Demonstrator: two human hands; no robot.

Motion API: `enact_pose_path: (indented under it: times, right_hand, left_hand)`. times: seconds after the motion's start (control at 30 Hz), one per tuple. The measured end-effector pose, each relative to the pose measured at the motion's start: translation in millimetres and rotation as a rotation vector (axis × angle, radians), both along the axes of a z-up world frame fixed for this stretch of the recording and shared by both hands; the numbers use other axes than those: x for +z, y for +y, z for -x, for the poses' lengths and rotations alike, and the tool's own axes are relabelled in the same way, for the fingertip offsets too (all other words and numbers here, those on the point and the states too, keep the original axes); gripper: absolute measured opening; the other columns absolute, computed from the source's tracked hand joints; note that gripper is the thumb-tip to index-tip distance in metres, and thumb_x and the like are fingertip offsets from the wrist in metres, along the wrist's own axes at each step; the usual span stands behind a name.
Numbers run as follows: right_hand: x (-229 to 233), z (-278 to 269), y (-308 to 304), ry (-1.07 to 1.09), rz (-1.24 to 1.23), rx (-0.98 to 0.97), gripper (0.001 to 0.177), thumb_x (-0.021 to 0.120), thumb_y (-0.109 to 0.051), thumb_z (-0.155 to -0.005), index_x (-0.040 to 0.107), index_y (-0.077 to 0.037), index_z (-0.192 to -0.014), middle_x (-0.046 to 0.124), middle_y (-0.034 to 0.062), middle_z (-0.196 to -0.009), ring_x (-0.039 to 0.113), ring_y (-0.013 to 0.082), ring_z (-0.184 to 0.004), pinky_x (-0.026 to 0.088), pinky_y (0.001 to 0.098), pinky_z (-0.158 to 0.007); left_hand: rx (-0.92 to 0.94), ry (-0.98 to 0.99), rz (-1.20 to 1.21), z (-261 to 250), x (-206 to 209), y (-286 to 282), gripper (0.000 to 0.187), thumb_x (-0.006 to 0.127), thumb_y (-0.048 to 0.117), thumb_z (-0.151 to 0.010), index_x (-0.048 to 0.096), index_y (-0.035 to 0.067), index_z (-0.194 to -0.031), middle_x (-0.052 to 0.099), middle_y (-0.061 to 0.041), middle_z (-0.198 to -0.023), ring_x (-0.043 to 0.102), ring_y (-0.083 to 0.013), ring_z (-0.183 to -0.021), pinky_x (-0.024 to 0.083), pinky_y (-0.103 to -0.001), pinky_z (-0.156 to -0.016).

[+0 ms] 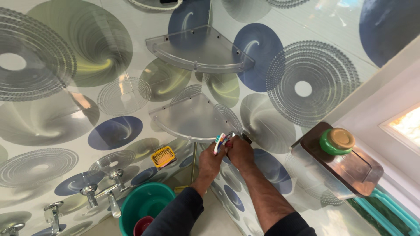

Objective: The person removes various toiletries, including bottles, boxes, and toothbrushes, from a corner wall shelf and places them on the window sill. The person also handles a blue plastic bag and a green scrubber, placing them on the sill. The person continues moving items from the shelf to the sill until the shelf is empty.

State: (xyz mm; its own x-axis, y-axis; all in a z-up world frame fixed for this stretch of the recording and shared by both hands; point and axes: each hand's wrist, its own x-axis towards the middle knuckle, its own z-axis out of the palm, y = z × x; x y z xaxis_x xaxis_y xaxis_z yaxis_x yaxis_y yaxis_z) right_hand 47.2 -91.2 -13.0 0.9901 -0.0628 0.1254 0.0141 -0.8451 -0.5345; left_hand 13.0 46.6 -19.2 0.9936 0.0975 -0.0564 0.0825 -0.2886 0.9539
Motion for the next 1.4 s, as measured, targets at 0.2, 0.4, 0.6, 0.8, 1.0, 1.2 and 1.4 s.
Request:
enact_pose_path:
  times: [0.2, 0.4, 0.6, 0.8, 1.0, 1.2, 1.4]
  right_hand:
    - [-6.8, -6.2, 1.2, 0.102, 0.009, -0.105, 0.027, 0.081, -0.021, -0.08, 0.066, -0.011, -0.1, 0.076, 0.0093, -0.092, 0.073, 0.0306, -0.094, 0.055, 0.0451, -0.083]
    - [8.9, 4.3, -11.4, -0.038, -0.31, -0.139, 0.026, 0.072, -0.003, -0.083, 0.063, -0.007, -0.107, 0.076, 0.0113, -0.096, 0.074, 0.0269, -0.09, 0.056, 0.0393, -0.082]
    - [54.1, 23.0, -22.0, -0.404, -0.644, 0.003, 0.029, 0.061, 0.007, -0.088, 0.056, 0.0, -0.115, 0.067, 0.0113, -0.101, 0.069, 0.0158, -0.083, 0.057, 0.0282, -0.07]
    - [104.6, 46.3, -19.0, -0.264, -1.145, -0.063, 0.027, 0.056, 0.0, -0.094, 0.056, -0.006, -0.121, 0.061, 0.0015, -0.094, 0.05, 0.005, -0.062, 0.037, 0.0199, -0.047]
    - [103.7, 62.0, 17.0, -0.163, -1.56, 0.065, 0.032, 0.057, -0.004, -0.094, 0.061, -0.007, -0.126, 0.057, 0.0002, -0.076, 0.051, 0.0087, -0.054, 0.037, 0.0211, -0.043]
    - [81.8, 70.2, 86.8, -0.184, -1.427, 0.215, 0.025, 0.055, -0.002, -0.094, 0.064, -0.003, -0.118, 0.064, 0.0038, -0.086, 0.048, 0.0073, -0.059, 0.036, 0.0218, -0.049]
    - [98.5, 105.9, 148.9, -0.107, -1.574, 0.439, 0.042, 0.045, -0.028, -0.101, 0.061, -0.002, -0.13, 0.071, 0.0052, -0.117, 0.065, 0.0137, -0.107, 0.051, 0.0279, -0.094]
  left_hand:
    - [-0.063, 0.045, -0.072, -2.5, 5.9, 2.1, 0.037, 0.074, 0.027, -0.087, 0.072, 0.014, -0.122, 0.074, -0.017, -0.085, 0.073, -0.0323, -0.077, 0.056, -0.044, -0.075]
    - [-0.069, 0.027, -0.05, -3.1, 3.5, 2.7, 0.043, 0.077, 0.026, -0.086, 0.069, 0.014, -0.127, 0.073, -0.02, -0.084, 0.072, -0.0327, -0.076, 0.055, -0.044, -0.075]
    - [-0.05, -0.022, 0.03, -4.6, -3.7, 1.0, 0.044, 0.078, 0.022, -0.085, 0.07, 0.012, -0.127, 0.076, -0.019, -0.089, 0.073, -0.0322, -0.076, 0.056, -0.041, -0.076]
    - [-0.013, 0.03, 0.116, -0.5, 1.7, 2.3, 0.047, 0.074, 0.025, -0.089, 0.066, 0.015, -0.134, 0.075, -0.013, -0.084, 0.069, -0.0219, -0.078, 0.056, -0.039, -0.077]
    - [0.156, 0.011, 0.637, 12.6, 36.9, 25.8, 0.029, 0.068, 0.032, -0.097, 0.08, 0.008, -0.107, 0.054, 0.004, -0.064, 0.038, -0.0081, -0.05, 0.03, -0.029, -0.046]
    - [0.04, -0.103, 0.549, 39.9, 70.3, 68.0, 0.029, 0.076, 0.029, -0.095, 0.065, 0.006, -0.08, 0.051, 0.005, -0.06, 0.043, -0.0049, -0.052, 0.033, -0.027, -0.046]
    - [0.297, -0.342, 0.458, 95.7, 90.5, 122.4, 0.019, 0.075, 0.024, -0.093, 0.073, 0.006, -0.088, 0.054, 0.006, -0.067, 0.043, -0.0039, -0.062, 0.037, -0.026, -0.052]
